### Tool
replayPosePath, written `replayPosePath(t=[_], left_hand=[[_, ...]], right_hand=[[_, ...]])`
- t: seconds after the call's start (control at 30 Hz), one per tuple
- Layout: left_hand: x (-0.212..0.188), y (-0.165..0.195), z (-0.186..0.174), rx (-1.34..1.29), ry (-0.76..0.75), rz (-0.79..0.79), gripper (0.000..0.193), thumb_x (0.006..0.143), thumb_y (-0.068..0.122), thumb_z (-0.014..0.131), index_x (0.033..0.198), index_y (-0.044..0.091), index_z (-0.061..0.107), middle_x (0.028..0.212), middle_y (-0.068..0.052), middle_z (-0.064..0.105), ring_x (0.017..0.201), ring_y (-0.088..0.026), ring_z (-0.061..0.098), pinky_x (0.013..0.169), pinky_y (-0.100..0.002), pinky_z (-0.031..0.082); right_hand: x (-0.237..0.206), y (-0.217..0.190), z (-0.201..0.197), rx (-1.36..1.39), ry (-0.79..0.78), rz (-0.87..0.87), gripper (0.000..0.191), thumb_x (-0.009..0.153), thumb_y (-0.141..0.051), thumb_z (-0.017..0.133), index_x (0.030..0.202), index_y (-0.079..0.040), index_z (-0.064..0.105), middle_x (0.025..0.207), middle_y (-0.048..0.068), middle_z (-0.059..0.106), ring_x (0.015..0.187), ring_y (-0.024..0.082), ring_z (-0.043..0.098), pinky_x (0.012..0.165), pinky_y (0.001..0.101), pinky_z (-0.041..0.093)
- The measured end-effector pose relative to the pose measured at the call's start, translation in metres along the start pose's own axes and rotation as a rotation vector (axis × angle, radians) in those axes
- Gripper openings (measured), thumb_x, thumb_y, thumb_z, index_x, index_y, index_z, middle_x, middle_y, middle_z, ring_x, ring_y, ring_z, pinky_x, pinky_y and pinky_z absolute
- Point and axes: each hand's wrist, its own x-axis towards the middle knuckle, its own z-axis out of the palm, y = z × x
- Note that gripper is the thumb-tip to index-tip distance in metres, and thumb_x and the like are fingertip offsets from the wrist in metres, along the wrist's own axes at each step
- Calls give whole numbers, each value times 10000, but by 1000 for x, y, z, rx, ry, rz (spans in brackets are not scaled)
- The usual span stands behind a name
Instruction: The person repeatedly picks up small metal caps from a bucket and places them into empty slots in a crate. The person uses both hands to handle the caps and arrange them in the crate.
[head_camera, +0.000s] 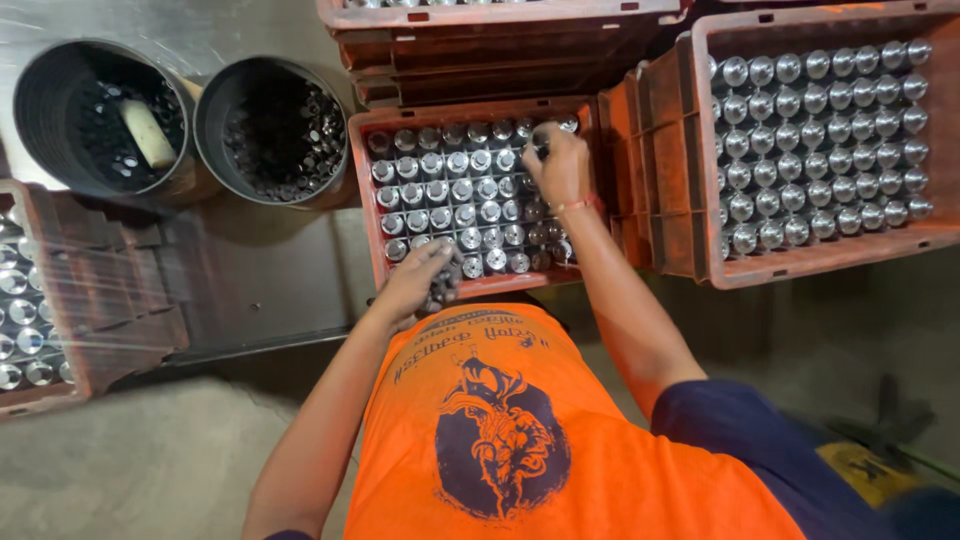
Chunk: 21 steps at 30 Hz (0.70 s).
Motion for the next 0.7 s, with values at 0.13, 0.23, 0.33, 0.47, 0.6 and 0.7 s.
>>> replayPosePath(t=[0.13,0.23,0.33,0.47,0.6,0.7], left_hand=[[-23,2,2,-6,102,-65,258,1017,350,489,1020,127,619,736,-15,615,538,-113,575,390,-233,374],[-29,-1,6,-58,227,-41,223,993,303,504,1108,177,649,759,-20,632,542,-129,591,445,-251,471],[-27,-3,6,32,83,1,254,1050,317,486,1110,99,601,773,-10,611,560,-98,578,423,-211,365],[-16,-9,5,122,80,-30,287,1047,301,479,1171,115,659,814,7,601,600,-80,585,454,-203,383],[2,-15,0,165,28,72,318,1055,316,484,1183,93,671,833,-35,634,613,-103,610,487,-218,445],[16,-16,-13,212,18,143,359,1062,344,487,1173,56,670,841,-44,652,631,-107,625,515,-231,472]], right_hand=[[30,19,15,-221,-144,-22,189,786,-151,748,908,-8,736,907,226,709,889,431,666,806,511,535],[33,16,19,-244,-262,-77,123,868,-91,636,888,0,717,969,247,675,957,441,631,846,515,512],[22,7,20,-390,-267,-173,159,915,-49,552,881,48,673,987,259,612,960,421,603,860,510,505],[5,2,29,-462,-183,-176,184,859,-52,551,933,53,683,1062,238,609,985,399,587,824,489,498],[0,4,32,-441,-139,-59,191,918,-88,586,1050,-6,697,1169,205,605,1100,400,588,948,525,482],[-4,-3,22,-416,-242,6,464,818,-132,635,1280,-89,666,1254,253,617,1144,445,576,968,544,453]])
